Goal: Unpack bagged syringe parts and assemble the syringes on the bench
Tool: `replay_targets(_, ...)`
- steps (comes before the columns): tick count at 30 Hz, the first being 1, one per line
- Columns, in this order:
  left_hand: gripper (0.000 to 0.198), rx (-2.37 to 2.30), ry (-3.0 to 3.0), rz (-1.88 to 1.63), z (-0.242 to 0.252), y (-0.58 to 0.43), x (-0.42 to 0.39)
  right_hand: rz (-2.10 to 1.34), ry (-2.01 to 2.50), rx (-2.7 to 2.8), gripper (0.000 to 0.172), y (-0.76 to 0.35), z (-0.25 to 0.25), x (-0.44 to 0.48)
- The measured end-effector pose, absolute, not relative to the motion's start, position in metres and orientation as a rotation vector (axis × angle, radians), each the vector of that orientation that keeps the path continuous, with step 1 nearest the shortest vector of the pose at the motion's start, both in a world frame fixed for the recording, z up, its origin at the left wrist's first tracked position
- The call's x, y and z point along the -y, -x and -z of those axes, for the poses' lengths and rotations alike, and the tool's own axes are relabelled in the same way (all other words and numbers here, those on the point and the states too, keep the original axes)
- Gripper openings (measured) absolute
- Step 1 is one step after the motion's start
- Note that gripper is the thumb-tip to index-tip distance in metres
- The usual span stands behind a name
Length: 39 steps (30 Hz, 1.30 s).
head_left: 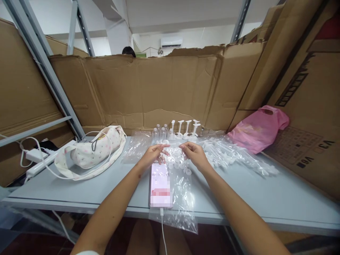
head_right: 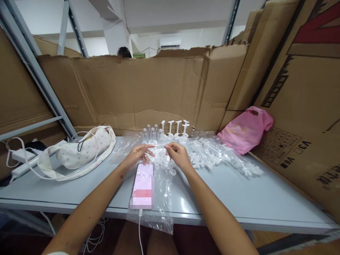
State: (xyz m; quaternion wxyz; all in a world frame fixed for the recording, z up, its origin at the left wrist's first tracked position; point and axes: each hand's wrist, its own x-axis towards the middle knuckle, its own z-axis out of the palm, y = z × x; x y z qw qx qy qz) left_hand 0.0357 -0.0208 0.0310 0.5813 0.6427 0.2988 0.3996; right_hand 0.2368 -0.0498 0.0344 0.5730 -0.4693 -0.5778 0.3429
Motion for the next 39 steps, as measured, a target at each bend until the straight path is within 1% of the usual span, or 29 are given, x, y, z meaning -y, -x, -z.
replay_targets(2,0.054,-0.7,-1.521,-0.886,-0.032,-0.033,0.022,-0.776,1.089,1.303,0.039,-0.239,-0.034,0.049)
replay_targets(4,0.05,-0.704,-1.54,-0.87,-0.033,-0.032,0.022,-0.794,1.039,1.235,0.047,-0.241,-0.034,0.049)
replay_targets(6,0.046,-0.713,-1.527,-0.956,-0.034,-0.031,0.02,-0.858,0.97,1.19,0.057,-0.243,-0.034,0.05)
replay_targets(7,0.046,-0.724,-1.506,-1.034,-0.034,-0.031,0.019,-0.907,0.944,1.197,0.059,-0.243,-0.034,0.051)
replay_targets(9,0.047,-0.75,-1.467,-1.184,-0.034,-0.031,0.016,-1.011,0.925,1.295,0.056,-0.243,-0.034,0.052)
replay_targets(11,0.051,-0.777,-1.461,-1.248,-0.034,-0.03,0.014,-1.071,0.94,1.447,0.045,-0.241,-0.034,0.053)
replay_targets(13,0.057,-0.766,-1.479,-1.194,-0.034,-0.028,0.014,-1.046,0.973,1.527,0.036,-0.241,-0.033,0.053)
replay_targets(15,0.061,-0.729,-1.512,-1.06,-0.035,-0.027,0.016,-0.961,0.998,1.481,0.034,-0.242,-0.032,0.052)
replay_targets(18,0.055,-0.723,-1.576,-0.921,-0.036,-0.028,0.018,-0.852,0.991,1.34,0.034,-0.245,-0.033,0.049)
replay_targets(21,0.048,-0.783,-1.558,-1.012,-0.036,-0.03,0.017,-0.893,0.959,1.309,0.038,-0.247,-0.034,0.049)
replay_targets(23,0.046,-0.817,-1.525,-1.09,-0.037,-0.029,0.015,-0.982,0.961,1.396,0.04,-0.246,-0.034,0.05)
replay_targets(26,0.046,-0.857,-1.51,-1.141,-0.038,-0.026,0.013,-1.034,0.989,1.512,0.031,-0.245,-0.033,0.051)
replay_targets(30,0.05,-0.809,-1.539,-1.061,-0.034,-0.024,0.011,-0.931,0.986,1.361,0.031,-0.247,-0.033,0.048)
replay_targets(33,0.045,-0.801,-1.561,-1.013,-0.029,-0.026,0.01,-0.869,0.96,1.281,0.032,-0.25,-0.033,0.045)
replay_targets(36,0.039,-0.869,-1.534,-1.11,-0.03,-0.025,0.008,-0.87,0.933,1.285,0.037,-0.251,-0.033,0.044)
replay_targets(39,0.034,-0.92,-1.461,-1.298,-0.038,-0.015,0.003,-0.878,0.94,1.275,0.042,-0.251,-0.034,0.046)
